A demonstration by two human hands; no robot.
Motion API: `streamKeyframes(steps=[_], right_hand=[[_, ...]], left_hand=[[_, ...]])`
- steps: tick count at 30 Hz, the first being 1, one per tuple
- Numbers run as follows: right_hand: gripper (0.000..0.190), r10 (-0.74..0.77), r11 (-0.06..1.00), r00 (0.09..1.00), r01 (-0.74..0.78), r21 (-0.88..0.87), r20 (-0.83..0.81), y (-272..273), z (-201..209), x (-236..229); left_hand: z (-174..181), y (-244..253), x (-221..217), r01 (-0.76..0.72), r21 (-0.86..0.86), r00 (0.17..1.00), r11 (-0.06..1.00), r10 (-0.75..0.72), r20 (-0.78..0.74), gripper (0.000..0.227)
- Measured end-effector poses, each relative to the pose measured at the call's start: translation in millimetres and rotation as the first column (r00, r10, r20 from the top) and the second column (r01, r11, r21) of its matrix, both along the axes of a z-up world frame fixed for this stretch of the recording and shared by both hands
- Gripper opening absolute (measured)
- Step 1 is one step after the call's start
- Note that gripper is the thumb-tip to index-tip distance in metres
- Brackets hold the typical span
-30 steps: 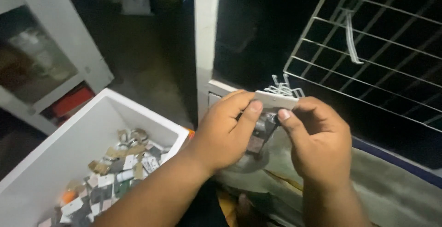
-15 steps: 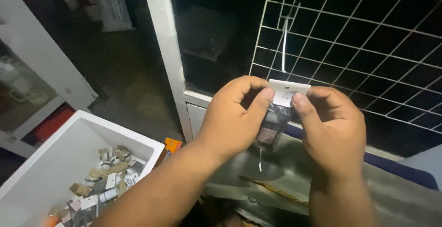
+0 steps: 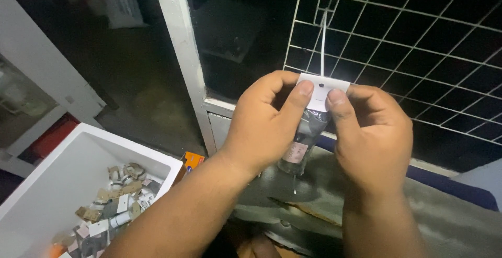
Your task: The person picks small packaged items from a white bin and hangs them on a wire grid rack. They repeatedly reach into the bin, select an item, and attach it to the rack.
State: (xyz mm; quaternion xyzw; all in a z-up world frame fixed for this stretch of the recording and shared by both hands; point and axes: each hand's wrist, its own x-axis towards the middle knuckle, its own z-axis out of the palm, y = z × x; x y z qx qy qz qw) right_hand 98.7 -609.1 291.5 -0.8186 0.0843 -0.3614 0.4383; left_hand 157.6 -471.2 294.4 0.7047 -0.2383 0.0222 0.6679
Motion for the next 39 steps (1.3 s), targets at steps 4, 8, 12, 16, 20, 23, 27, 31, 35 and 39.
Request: streamKeyframes(steps=[4,8,12,16,20,23,27,31,35,39], right_hand=[[0.016,-0.071,0.997,0.997,0.07,-0.016,-0.043,4.0,0.0,4.5],[0.014,-0.089,0.993,0.995,0.091,0.076,-0.039,7.5,-1.1,7.4],[0.012,-0.058,0.993,0.998,0.056,0.108,0.021,3.8,-6.6,8.9],[0.011,-0.099,0.992,0.995,0.096,0.081,0.031,4.9,-5.1,8.7],[0.012,-0.107,0.987,0.994,0.106,0.117,0.003,0.0,-8.5,9.2],[0.011,-0.11,0.989,0.994,0.109,0.101,0.004,-1.5,-10.2,9.4],[0.012,-0.148,0.984,0.988,0.151,0.092,-0.041,1.1,-6.8,10.0],[0.011,-0.142,0.986,0.989,0.146,0.085,-0.05,-7.6,-8.1,16.4],[0.013,-0.141,0.99,0.986,0.141,-0.003,-0.09,-19.1,-8.2,33.0],[0.012,-0.168,0.986,0.972,0.161,-0.05,-0.167,-20.5,5.5,57.3]], left_hand=[[6.5,-1.4,3.2,-0.011,0.01,0.997,1.0,0.012,-0.072,0.031],[9.3,-1.4,7.8,0.03,0.046,0.992,0.999,-0.024,-0.122,0.031],[-1.9,-6.4,13.8,0.003,-0.01,1.0,1.0,-0.003,0.023,0.027],[9.3,-3.6,12.1,0.053,0.02,0.999,0.998,-0.053,0.012,0.031],[12.1,-4.9,13.0,0.069,0.089,0.998,0.994,-0.069,-0.005,0.031],[7.4,-6.9,15.8,0.062,0.101,0.997,0.993,-0.067,0.044,0.03],[4.5,-8.9,16.6,0.084,0.116,0.991,0.99,-0.095,0.092,0.031],[4.3,-14.1,22.9,0.065,0.133,0.993,0.989,-0.078,0.094,0.032],[9.3,-21.4,37.1,0.058,0.163,0.998,0.985,-0.052,-0.041,0.028],[36.0,-26.0,49.8,0.065,0.298,0.97,0.952,0.01,-0.243,0.029]])
